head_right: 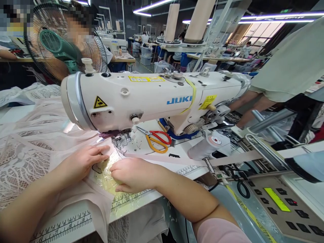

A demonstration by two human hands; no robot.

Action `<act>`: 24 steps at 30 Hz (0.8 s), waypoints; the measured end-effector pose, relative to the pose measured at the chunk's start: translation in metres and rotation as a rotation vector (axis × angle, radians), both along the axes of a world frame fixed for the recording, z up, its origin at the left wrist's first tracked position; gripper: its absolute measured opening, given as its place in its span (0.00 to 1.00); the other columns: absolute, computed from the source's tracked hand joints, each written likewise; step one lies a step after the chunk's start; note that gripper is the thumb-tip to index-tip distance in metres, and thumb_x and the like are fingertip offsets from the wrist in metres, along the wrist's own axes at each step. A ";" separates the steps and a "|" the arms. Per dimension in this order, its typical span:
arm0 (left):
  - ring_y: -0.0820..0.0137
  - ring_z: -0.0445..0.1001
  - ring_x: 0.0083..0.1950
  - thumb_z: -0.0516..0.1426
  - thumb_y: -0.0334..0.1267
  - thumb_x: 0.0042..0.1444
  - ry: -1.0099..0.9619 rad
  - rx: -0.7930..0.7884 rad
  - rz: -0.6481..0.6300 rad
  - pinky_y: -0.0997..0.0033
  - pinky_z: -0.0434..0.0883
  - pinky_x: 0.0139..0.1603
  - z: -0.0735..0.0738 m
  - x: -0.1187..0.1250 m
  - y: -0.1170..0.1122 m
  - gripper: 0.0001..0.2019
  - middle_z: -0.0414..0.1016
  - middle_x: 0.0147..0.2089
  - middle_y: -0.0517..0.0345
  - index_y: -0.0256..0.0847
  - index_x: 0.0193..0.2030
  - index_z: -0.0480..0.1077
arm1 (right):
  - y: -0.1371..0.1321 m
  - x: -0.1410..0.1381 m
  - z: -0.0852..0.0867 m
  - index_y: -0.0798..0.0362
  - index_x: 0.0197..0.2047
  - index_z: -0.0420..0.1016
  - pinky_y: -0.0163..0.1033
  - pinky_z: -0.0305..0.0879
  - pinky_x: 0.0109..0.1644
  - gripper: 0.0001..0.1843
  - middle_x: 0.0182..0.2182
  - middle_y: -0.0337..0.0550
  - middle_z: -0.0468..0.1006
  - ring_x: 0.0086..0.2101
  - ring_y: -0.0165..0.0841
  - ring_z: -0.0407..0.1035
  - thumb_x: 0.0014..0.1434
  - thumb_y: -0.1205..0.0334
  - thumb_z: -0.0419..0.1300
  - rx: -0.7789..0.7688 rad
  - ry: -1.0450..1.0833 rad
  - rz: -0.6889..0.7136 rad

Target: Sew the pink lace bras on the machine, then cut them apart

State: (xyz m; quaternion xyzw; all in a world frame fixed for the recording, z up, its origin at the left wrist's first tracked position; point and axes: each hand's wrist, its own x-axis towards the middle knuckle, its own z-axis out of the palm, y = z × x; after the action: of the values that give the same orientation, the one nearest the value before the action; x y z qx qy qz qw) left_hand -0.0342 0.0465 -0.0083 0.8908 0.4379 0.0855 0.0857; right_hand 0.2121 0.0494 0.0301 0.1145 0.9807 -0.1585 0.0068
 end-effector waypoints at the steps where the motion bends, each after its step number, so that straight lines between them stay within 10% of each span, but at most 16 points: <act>1: 0.59 0.71 0.58 0.48 0.22 0.49 0.017 0.003 -0.004 0.53 0.69 0.58 0.000 0.000 0.000 0.28 0.69 0.63 0.56 0.48 0.52 0.74 | 0.000 0.000 0.000 0.60 0.40 0.72 0.42 0.66 0.50 0.10 0.47 0.52 0.76 0.49 0.40 0.69 0.61 0.61 0.61 -0.003 -0.002 -0.003; 24: 0.56 0.69 0.58 0.45 0.32 0.61 0.109 0.073 0.244 0.55 0.69 0.54 0.009 0.010 0.006 0.20 0.72 0.58 0.50 0.43 0.53 0.73 | 0.001 -0.001 -0.003 0.56 0.37 0.72 0.41 0.66 0.48 0.07 0.43 0.49 0.77 0.46 0.38 0.70 0.60 0.60 0.61 0.009 0.042 -0.009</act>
State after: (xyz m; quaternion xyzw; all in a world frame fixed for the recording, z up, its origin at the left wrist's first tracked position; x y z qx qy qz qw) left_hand -0.0240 0.0521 0.0008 0.8369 0.5435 0.0625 0.0181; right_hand 0.2110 0.0505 0.0270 0.1156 0.9808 -0.1566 -0.0148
